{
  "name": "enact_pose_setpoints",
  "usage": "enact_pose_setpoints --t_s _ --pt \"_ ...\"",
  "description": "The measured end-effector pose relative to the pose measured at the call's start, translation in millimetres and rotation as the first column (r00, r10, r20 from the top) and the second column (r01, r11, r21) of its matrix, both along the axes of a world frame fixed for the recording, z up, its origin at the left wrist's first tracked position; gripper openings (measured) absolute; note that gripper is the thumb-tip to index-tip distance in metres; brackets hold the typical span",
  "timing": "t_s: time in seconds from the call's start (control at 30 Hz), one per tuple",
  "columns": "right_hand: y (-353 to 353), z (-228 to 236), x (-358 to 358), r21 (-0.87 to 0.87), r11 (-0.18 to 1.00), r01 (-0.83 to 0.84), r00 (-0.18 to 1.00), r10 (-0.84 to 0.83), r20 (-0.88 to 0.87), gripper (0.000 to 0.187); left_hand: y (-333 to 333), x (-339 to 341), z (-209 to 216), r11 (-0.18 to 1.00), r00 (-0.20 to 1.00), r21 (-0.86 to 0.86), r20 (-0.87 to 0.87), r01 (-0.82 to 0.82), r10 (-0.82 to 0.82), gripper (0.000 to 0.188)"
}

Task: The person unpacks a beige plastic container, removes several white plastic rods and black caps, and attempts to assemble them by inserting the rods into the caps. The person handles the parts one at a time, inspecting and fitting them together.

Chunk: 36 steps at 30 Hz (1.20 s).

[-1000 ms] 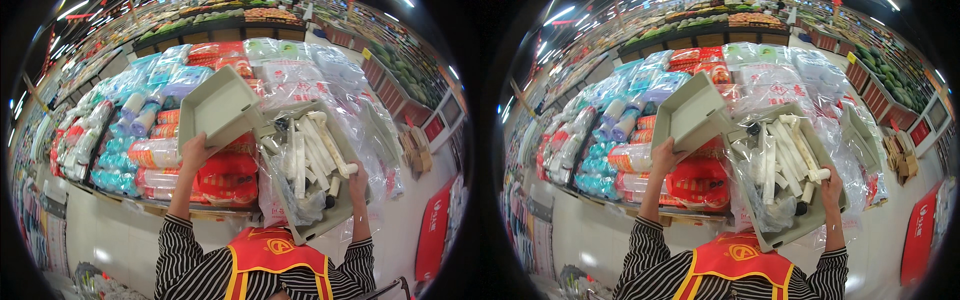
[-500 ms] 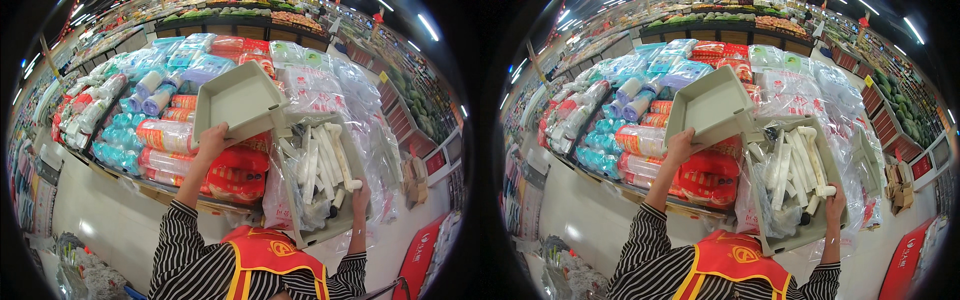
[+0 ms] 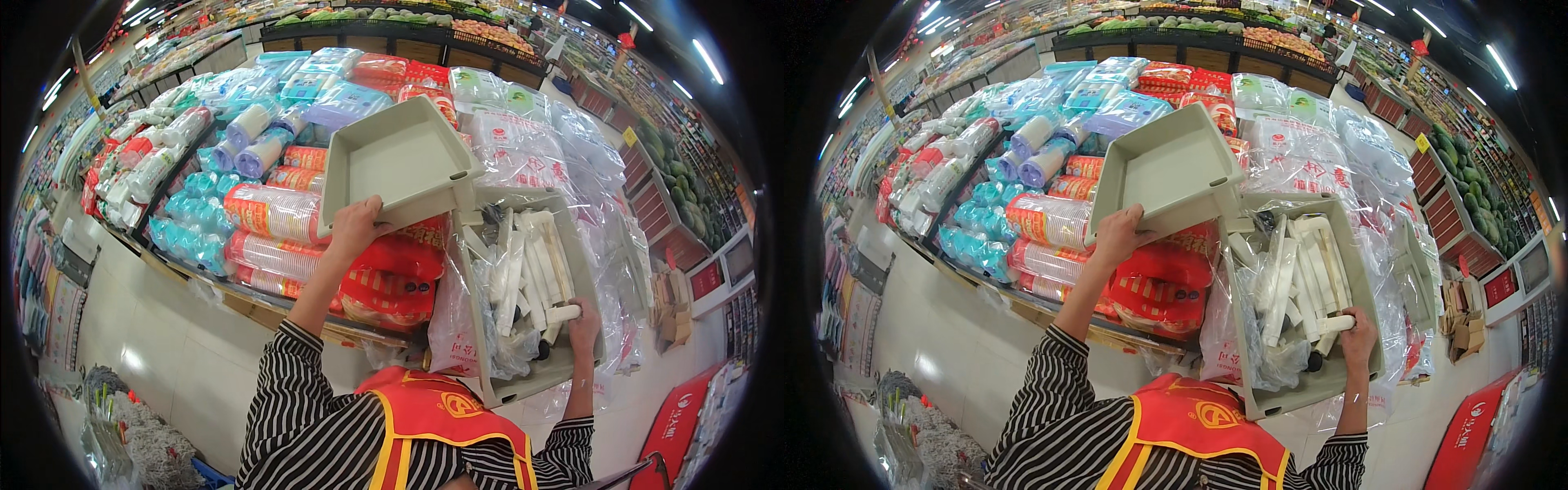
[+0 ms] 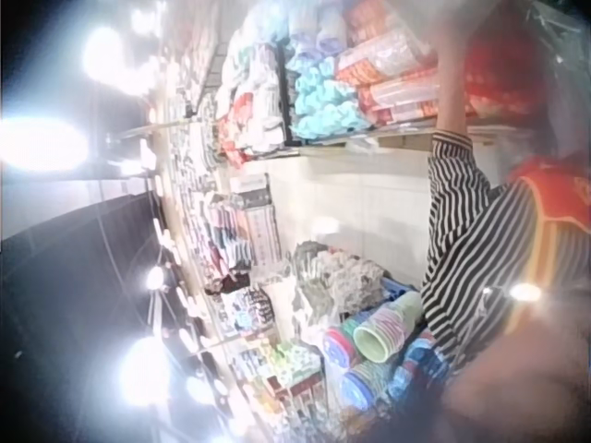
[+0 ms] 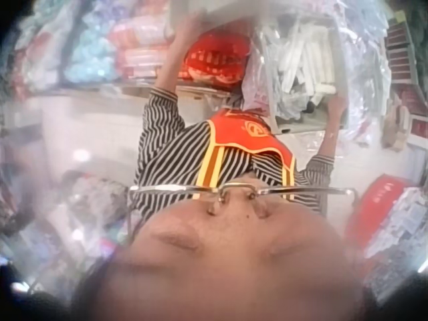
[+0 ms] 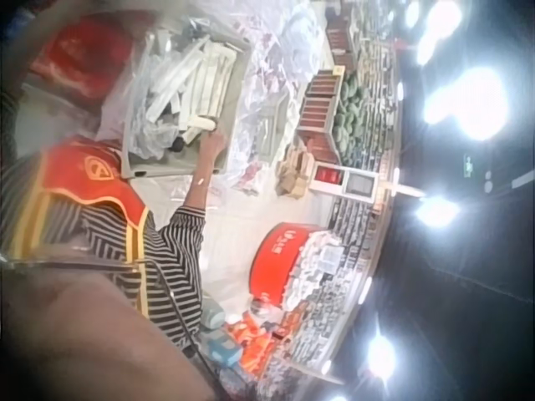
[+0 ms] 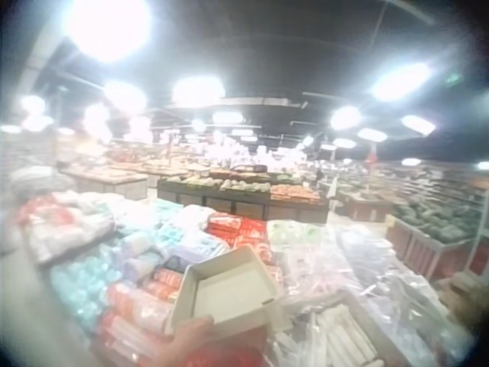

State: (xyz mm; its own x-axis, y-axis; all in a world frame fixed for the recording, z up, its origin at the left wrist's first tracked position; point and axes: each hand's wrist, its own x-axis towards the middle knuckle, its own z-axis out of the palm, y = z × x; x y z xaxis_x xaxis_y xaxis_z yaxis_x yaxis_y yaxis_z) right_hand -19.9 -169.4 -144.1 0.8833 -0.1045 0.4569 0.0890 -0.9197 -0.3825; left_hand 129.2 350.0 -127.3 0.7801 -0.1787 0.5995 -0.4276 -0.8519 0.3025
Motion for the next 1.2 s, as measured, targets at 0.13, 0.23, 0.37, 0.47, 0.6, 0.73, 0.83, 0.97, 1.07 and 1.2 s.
enact_pose_setpoints --t_s 0.13,0.23,0.37,0.47,0.6,0.73,0.83,0.97,1.07,1.2 --pt "6 1 -3 -0.040 0.996 0.074 0.997 -0.075 -0.009 0.028 -3 2 -1 1.000 1.000 -0.017 -0.001 0.002 -0.002 0.043" --pt "1 -1 -1 -0.066 0.988 0.139 0.990 -0.138 0.013 0.031 -3 1 4 0.999 1.000 -0.042 0.012 0.025 -0.024 0.044" --pt "2 4 1 -0.053 0.965 0.258 0.966 -0.259 -0.019 0.033 -3 3 3 1.000 1.000 -0.026 -0.007 -0.011 0.011 0.049" --pt "1 3 -2 -0.031 0.962 0.270 0.960 -0.271 -0.074 0.037 -4 4 4 1.000 1.000 0.006 0.019 -0.018 0.018 0.049" --pt "-11 -7 -4 -0.020 0.979 0.202 0.959 -0.202 -0.199 0.041 -10 2 11 1.000 1.000 0.017 0.027 -0.010 0.009 0.048" --pt "-10 -12 -5 -0.005 0.996 0.094 0.977 -0.093 -0.194 0.044 -10 3 7 0.997 0.998 0.052 -0.021 -0.063 0.064 0.049" --pt "-13 -13 -2 0.010 0.993 0.113 0.978 -0.110 -0.180 0.045 -5 9 -1 0.993 0.998 0.094 0.017 -0.065 0.064 0.055" --pt "-3 -2 -4 0.056 0.970 0.238 0.965 -0.230 -0.125 0.045 -10 11 4 0.996 0.993 0.087 0.114 -0.036 0.026 0.053" --pt "-7 -5 -5 0.058 0.989 0.134 0.975 -0.122 -0.185 0.044 -8 14 10 0.995 0.998 0.096 0.049 -0.035 0.031 0.055" --pt "-13 -17 -3 0.107 0.992 0.072 0.990 -0.059 -0.125 0.039 -10 18 19 0.996 0.999 0.079 0.030 -0.040 0.038 0.052"
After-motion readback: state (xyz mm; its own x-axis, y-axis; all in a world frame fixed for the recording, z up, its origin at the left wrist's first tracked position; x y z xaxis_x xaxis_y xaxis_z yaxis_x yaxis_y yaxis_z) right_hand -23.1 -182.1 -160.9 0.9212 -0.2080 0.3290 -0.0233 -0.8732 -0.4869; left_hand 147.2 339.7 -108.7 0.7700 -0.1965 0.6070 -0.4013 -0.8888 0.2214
